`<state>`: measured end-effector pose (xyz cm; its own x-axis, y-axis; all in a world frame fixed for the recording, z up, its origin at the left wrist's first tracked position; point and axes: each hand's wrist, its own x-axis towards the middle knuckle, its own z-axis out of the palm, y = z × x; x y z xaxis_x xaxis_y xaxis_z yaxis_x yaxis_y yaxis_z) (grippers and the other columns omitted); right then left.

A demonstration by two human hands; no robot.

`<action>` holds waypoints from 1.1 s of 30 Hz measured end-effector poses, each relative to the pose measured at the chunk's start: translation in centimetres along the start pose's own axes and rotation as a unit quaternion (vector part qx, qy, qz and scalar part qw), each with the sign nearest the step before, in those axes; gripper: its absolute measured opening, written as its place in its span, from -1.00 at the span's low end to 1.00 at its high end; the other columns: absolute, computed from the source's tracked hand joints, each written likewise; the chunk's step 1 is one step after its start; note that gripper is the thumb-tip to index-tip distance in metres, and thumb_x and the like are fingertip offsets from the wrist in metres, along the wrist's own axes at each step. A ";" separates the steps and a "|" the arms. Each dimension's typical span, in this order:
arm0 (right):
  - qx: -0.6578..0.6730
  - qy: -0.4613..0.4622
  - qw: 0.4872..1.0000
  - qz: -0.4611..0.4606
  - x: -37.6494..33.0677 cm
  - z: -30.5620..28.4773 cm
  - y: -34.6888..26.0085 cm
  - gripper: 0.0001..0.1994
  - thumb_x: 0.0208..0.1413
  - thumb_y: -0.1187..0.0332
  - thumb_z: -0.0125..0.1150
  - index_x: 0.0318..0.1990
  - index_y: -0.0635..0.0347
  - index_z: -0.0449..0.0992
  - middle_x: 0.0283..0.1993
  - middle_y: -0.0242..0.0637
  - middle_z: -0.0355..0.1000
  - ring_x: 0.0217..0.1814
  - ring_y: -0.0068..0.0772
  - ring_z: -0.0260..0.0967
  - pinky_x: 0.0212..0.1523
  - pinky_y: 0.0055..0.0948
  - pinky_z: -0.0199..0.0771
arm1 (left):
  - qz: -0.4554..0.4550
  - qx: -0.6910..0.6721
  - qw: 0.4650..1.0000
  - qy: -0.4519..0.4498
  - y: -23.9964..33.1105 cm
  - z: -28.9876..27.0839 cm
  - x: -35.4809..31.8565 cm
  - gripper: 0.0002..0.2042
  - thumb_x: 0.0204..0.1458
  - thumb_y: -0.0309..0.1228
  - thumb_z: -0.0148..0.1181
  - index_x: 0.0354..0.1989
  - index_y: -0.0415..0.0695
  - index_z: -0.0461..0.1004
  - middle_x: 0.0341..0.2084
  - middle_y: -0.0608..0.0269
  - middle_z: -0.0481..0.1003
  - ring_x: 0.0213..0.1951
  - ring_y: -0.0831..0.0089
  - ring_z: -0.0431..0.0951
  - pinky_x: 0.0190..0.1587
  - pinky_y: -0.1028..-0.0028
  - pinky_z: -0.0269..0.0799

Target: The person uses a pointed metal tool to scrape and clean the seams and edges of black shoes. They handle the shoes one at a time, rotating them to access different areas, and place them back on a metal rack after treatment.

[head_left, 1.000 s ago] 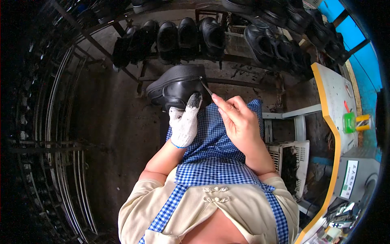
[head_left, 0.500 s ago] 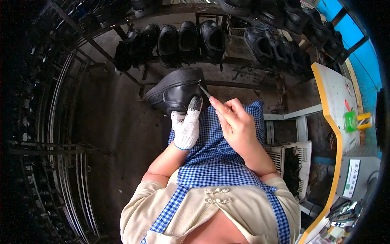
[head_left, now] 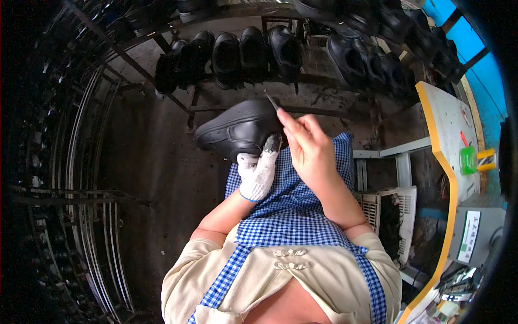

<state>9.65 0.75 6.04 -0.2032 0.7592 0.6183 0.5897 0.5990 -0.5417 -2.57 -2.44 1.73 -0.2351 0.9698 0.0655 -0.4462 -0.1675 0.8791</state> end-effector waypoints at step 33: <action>0.430 -0.220 0.791 0.376 -3.5 -0.2 10.8 -0.32 0.02 0.12 0.43 0.23 0.29 0.33 -0.12 -0.37 0.50 -0.18 -0.61 0.43 -0.16 -0.60 0.44 | 0.105 0.449 0.812 -0.357 4.0 -2.0 2.8 -0.79 -0.01 -0.35 0.25 -0.29 -0.24 0.57 -0.46 -0.01 0.54 -0.41 0.19 0.57 -0.33 0.34 0.47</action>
<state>16.86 4.50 -1.87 -0.4107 0.8855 -0.2173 -0.0378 -0.2547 -0.9663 -6.71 -0.71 4.50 0.4791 0.8463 0.2328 0.4246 -0.4556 0.7824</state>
